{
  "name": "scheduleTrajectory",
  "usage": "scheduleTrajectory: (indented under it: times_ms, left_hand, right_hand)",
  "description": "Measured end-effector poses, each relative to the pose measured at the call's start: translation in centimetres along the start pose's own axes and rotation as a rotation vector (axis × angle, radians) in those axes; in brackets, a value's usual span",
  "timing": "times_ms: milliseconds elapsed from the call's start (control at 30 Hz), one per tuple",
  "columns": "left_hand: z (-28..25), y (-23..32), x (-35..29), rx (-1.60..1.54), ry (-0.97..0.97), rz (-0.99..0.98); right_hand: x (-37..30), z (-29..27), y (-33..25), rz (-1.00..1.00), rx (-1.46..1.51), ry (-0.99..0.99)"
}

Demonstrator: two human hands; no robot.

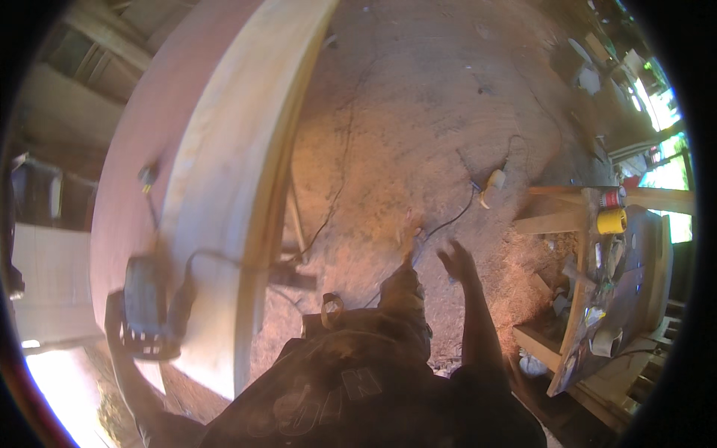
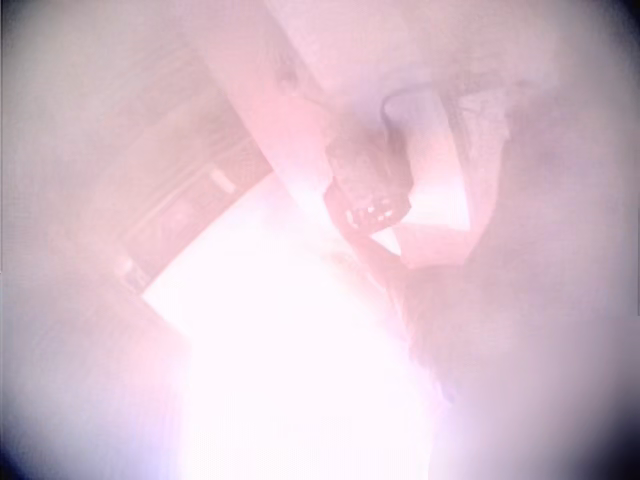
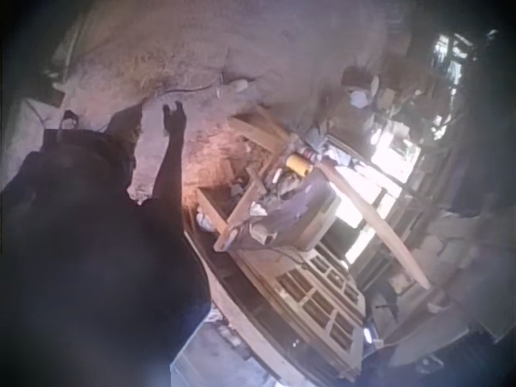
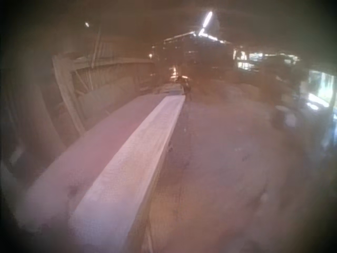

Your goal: The person measures and marks a large curved wooden panel with a tape measure and pencil, then uses a hammer to tap along the marked line. They later apply a substance from a can with a brush and use a power sander on the panel's surface.

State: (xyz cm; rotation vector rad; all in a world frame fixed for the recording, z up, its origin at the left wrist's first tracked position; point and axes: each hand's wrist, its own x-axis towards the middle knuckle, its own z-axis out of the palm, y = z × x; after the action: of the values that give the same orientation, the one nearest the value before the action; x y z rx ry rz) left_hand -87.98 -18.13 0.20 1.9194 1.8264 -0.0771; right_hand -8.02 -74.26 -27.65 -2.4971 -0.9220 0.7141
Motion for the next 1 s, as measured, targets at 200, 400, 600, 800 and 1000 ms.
scheduleTrajectory:
  times_ms: [200, 400, 600, 800, 1000]
  left_hand:
    - [-4.6, 14.1, -3.8, -0.086, 0.644, -0.153]
    - [0.1, 38.9, 1.3, -0.548, 0.714, 0.086]
    - [11.0, 60.6, 17.8, -0.046, 0.281, 0.233]
    - [17.5, 82.6, 37.3, 0.004, 0.361, 0.525]
    - [18.0, 106.3, 53.5, 0.004, 0.293, 0.796]
  right_hand:
    - [-10.3, -1.5, 27.7, 0.682, 0.935, -0.219]
    - [12.7, -10.9, 25.7, 1.049, 0.656, -0.252]
    - [51.8, -20.6, 16.8, -0.162, 0.077, -0.021]
    - [68.2, -34.5, 9.7, 0.181, 0.444, 0.125]
    - [69.7, -33.4, 16.2, 0.742, 0.686, 0.031]
